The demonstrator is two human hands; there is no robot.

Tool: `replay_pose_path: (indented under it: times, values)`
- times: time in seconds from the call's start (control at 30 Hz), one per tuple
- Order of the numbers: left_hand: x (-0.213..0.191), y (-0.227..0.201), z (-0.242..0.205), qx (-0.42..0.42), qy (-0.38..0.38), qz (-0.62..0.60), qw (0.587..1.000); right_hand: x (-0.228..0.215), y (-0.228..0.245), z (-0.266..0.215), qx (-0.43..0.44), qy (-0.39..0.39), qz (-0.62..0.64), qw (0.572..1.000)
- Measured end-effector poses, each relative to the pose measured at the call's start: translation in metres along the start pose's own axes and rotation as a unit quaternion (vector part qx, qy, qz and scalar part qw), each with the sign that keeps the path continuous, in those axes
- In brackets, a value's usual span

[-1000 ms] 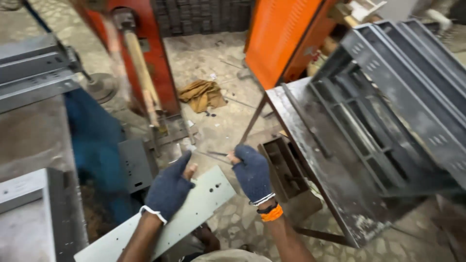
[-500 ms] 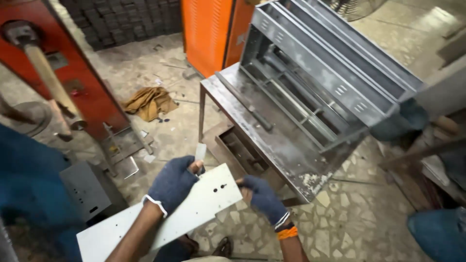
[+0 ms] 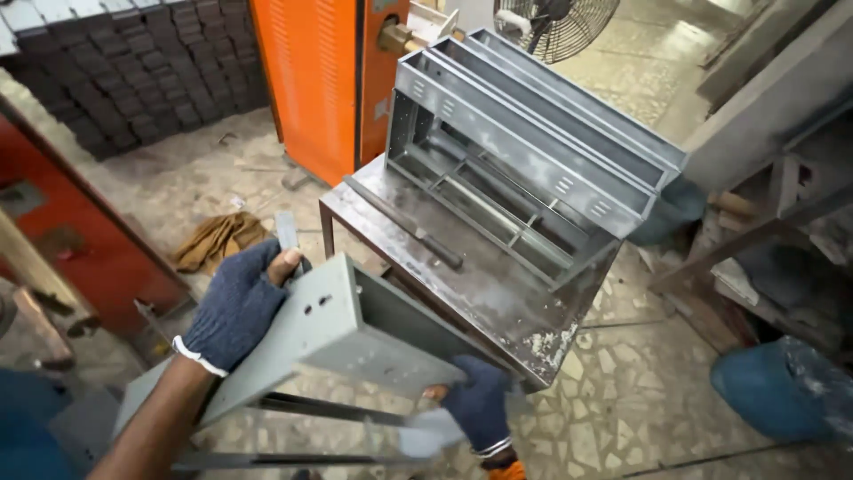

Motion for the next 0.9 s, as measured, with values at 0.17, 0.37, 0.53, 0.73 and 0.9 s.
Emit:
replay_pose_path:
  times: [0.17, 0.37, 0.53, 0.73, 0.9]
  values:
    - [-0.016, 0.021, 0.040, 0.062, -0.026, 0.008, 0.998, -0.043, 0.047, 0.061, 0.197, 0.027, -0.005, 0.980]
    - [-0.056, 0.007, 0.056, 0.082, -0.150, -0.036, 0.985, -0.087, 0.137, 0.121, 0.075, -0.039, -0.136, 0.987]
    - [-0.078, 0.028, 0.054, 0.070, -0.259, -0.202, 0.942, -0.087, 0.176, 0.183, -0.024, -0.043, -0.298, 0.953]
    - [-0.024, 0.055, 0.071, 0.028, -0.204, -0.137, 0.969, -0.061, 0.155, 0.256, -0.084, -0.094, -0.367, 0.922]
    - [0.047, 0.069, 0.090, -0.046, -0.103, -0.288, 0.951, -0.016, 0.083, 0.323, -0.064, -0.019, -0.360, 0.931]
Point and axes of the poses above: each hand's wrist, its own z-axis towards the middle knuckle, its own x-axis out of the palm, y = z × x, the point moved 10 cm from there along z, towards the middle knuckle, and after that the axes turned 5 degrees about x, right-handed, at the moved point
